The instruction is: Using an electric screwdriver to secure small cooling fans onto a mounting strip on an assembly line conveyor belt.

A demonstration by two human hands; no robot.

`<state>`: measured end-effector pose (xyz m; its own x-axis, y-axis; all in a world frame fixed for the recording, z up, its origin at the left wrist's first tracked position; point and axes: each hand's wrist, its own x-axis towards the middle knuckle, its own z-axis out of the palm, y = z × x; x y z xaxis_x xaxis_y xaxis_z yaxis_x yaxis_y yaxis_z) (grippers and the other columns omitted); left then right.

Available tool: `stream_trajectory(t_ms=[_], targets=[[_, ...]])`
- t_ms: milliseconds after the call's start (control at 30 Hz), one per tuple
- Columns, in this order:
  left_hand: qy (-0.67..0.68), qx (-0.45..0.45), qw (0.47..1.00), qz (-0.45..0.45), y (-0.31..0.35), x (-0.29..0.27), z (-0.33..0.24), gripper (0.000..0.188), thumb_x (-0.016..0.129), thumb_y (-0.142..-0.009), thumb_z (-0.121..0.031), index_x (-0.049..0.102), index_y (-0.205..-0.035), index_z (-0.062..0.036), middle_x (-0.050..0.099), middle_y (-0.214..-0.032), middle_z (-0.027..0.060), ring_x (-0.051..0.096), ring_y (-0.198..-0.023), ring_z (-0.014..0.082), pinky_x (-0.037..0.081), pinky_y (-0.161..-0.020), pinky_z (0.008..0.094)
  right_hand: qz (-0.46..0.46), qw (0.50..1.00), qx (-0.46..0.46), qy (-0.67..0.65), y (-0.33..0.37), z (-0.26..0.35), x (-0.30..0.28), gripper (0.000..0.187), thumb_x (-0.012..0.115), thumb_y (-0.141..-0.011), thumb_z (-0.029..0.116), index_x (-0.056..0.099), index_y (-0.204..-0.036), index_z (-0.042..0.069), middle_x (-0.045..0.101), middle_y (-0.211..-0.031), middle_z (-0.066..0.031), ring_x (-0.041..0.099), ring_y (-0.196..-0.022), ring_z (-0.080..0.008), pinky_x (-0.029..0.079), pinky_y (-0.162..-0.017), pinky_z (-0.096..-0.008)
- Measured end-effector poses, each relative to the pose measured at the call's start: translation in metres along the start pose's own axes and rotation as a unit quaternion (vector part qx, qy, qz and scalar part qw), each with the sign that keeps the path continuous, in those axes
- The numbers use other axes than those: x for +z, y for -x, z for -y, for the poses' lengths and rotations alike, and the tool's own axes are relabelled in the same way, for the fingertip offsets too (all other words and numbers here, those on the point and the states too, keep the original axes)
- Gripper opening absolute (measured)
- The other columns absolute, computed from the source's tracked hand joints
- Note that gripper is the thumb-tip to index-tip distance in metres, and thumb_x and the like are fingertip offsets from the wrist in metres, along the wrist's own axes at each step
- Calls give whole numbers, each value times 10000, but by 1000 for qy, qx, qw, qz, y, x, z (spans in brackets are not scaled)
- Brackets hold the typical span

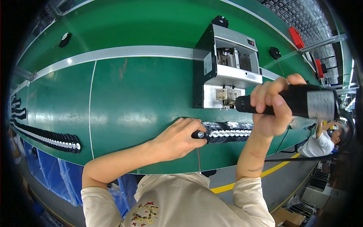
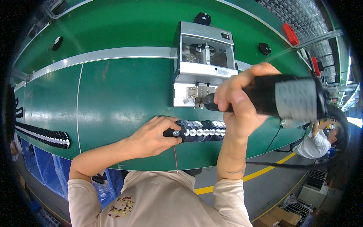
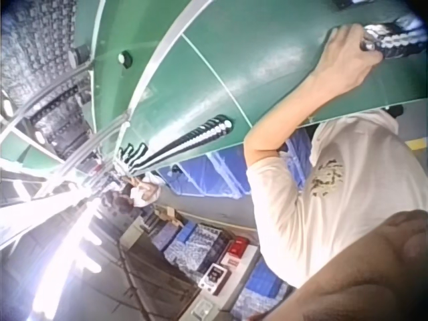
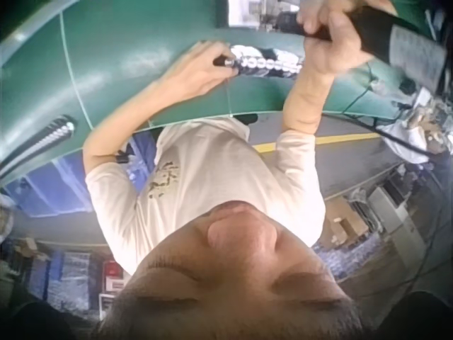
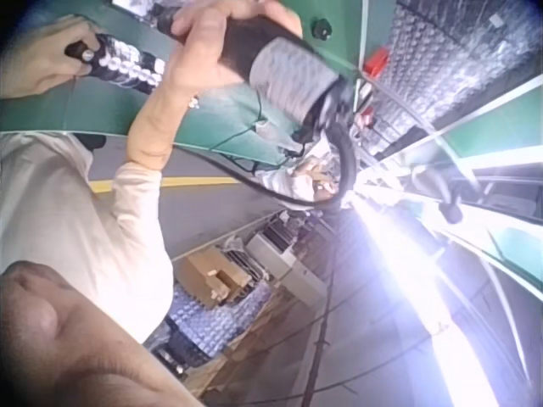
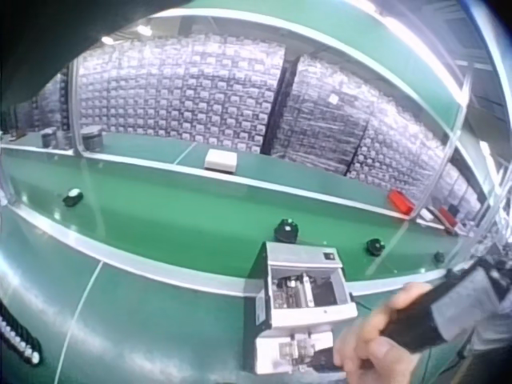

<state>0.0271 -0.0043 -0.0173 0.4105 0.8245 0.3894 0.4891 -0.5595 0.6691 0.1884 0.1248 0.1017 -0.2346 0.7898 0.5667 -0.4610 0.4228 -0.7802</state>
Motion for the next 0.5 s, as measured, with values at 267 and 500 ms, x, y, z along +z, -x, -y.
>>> stream_trajectory(t_ms=[267,500], targets=[[3,-2,1000,-4,2,-2,1,203,717,-760,-107,724,-962,-127,567,-1093,100,556,-1129,325,470,-909,432,35,999,21,-12,20,4,7,437,557,-787,77,426,-1203,45,446,-659,-40,404,-431,-119,399,-454,-298],[7,1,999,-35,3,3,1,196,676,-715,-82,717,-905,-104,558,-1096,97,541,-1080,290,456,-895,399,50,996,63,-31,57,4,15,461,605,-792,50,408,-1209,53,459,-643,-39,468,-435,-151,415,-455,-312]])
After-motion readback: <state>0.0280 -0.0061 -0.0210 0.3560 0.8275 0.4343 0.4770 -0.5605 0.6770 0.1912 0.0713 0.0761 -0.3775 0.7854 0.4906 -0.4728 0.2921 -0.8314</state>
